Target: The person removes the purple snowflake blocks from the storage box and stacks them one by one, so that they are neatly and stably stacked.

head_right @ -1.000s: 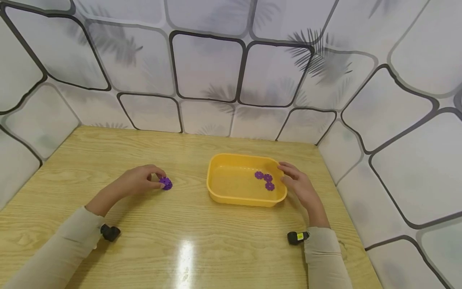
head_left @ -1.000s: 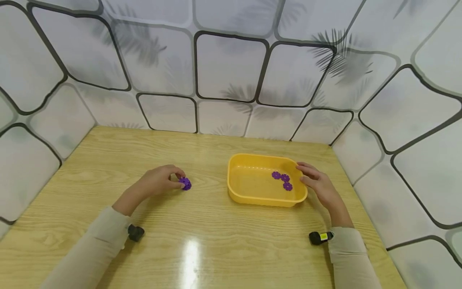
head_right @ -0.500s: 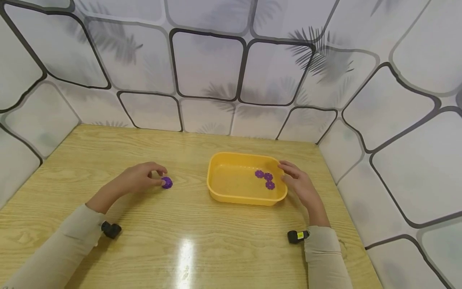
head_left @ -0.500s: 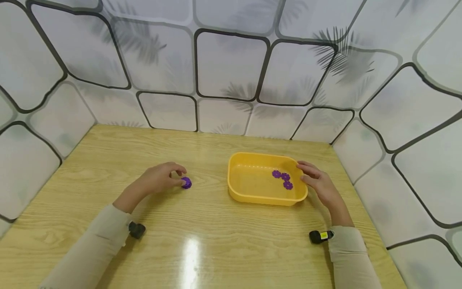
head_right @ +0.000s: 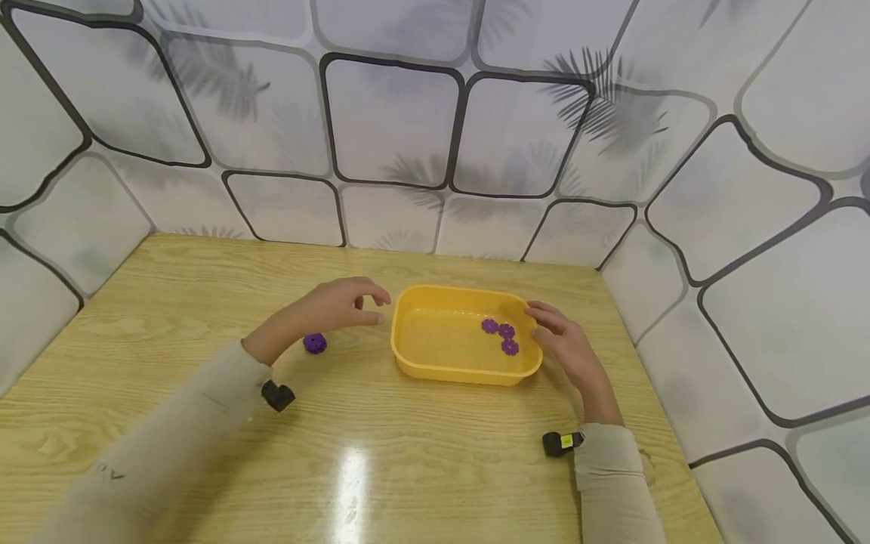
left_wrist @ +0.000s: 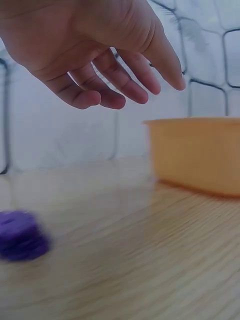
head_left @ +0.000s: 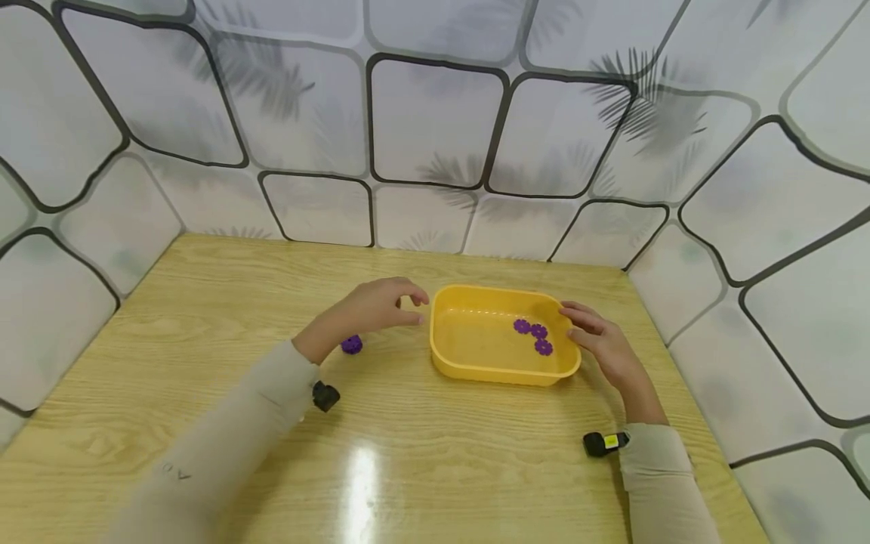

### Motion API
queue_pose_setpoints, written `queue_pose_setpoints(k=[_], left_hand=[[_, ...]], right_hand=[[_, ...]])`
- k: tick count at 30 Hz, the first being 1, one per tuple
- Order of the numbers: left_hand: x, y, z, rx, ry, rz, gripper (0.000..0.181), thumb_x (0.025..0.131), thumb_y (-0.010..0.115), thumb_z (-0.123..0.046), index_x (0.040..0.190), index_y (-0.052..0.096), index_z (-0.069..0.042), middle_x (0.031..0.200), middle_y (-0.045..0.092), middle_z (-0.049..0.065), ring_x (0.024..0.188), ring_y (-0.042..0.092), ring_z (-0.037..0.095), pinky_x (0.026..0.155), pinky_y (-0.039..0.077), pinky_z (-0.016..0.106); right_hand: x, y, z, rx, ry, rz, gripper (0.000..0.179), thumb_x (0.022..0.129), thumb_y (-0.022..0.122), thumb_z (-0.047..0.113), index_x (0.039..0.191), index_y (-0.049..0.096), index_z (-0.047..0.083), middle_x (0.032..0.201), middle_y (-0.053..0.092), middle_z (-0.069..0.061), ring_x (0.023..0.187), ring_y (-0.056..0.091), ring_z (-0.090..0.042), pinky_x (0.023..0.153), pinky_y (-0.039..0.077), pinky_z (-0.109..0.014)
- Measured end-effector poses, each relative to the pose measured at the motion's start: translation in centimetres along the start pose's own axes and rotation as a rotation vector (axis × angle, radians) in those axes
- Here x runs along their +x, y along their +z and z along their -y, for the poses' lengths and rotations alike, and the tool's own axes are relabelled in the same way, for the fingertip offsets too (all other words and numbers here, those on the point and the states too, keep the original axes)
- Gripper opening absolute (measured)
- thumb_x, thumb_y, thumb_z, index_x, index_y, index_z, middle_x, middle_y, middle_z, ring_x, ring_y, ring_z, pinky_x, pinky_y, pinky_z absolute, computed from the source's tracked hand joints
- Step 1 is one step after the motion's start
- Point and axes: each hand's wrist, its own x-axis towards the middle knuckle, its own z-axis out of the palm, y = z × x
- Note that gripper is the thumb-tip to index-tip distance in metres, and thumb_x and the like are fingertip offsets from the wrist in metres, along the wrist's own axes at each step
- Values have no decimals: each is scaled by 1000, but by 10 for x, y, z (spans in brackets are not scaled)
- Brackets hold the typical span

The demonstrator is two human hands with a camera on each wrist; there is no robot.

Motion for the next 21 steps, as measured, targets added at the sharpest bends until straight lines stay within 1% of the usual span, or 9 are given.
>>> queue_pose_setpoints(k=[4,6,9,12,16,19,21], left_hand=[[29,11,-31,-2,106,29,40,97,66,-41,130,66,-19,126,64,-3,98,61,15,83,51,37],[42,19,-46,2,152,45,39,97,66,-42,130,67,-19,127,64,-1,102,62,16,86,50,38],[61,35,-66,10,203,81,40,98,65,-42,131,66,-19,129,64,-1,112,62,18,93,50,37],[77,52,-83,9,228,117,41,99,64,-41,133,65,-19,131,64,-2,121,60,17,98,48,34],[95,69,-99,-1,233,136,40,99,64,-39,134,65,-20,132,64,-4,124,58,15,103,46,31],[106,79,-104,-51,236,138,38,100,63,-37,134,65,-20,132,65,-3,124,58,15,105,45,31],[114,86,-104,-98,245,140,37,100,63,-35,133,65,-19,130,65,-3,123,58,14,106,44,29]], right_hand=[[0,0,0,5,-2,2,50,103,59,21,148,49,2,164,31,-11,149,30,-33,97,42,-7],[1,1,0,2,-4,3,50,103,59,22,148,49,3,164,31,-10,149,30,-32,97,42,-7],[1,1,-1,-1,-5,3,50,103,59,21,148,49,3,164,31,-11,149,30,-33,97,42,-7],[1,1,-2,1,-1,4,49,103,59,20,148,49,2,164,30,-11,149,29,-34,96,42,-7],[1,1,-1,2,10,8,50,103,59,20,148,48,2,164,30,-11,149,29,-35,97,41,-7],[1,0,0,-10,12,5,52,103,60,22,148,48,2,164,30,-11,149,29,-36,96,41,-7],[0,-1,1,-15,10,3,52,102,60,23,148,48,2,164,30,-11,149,30,-36,96,41,-6]])
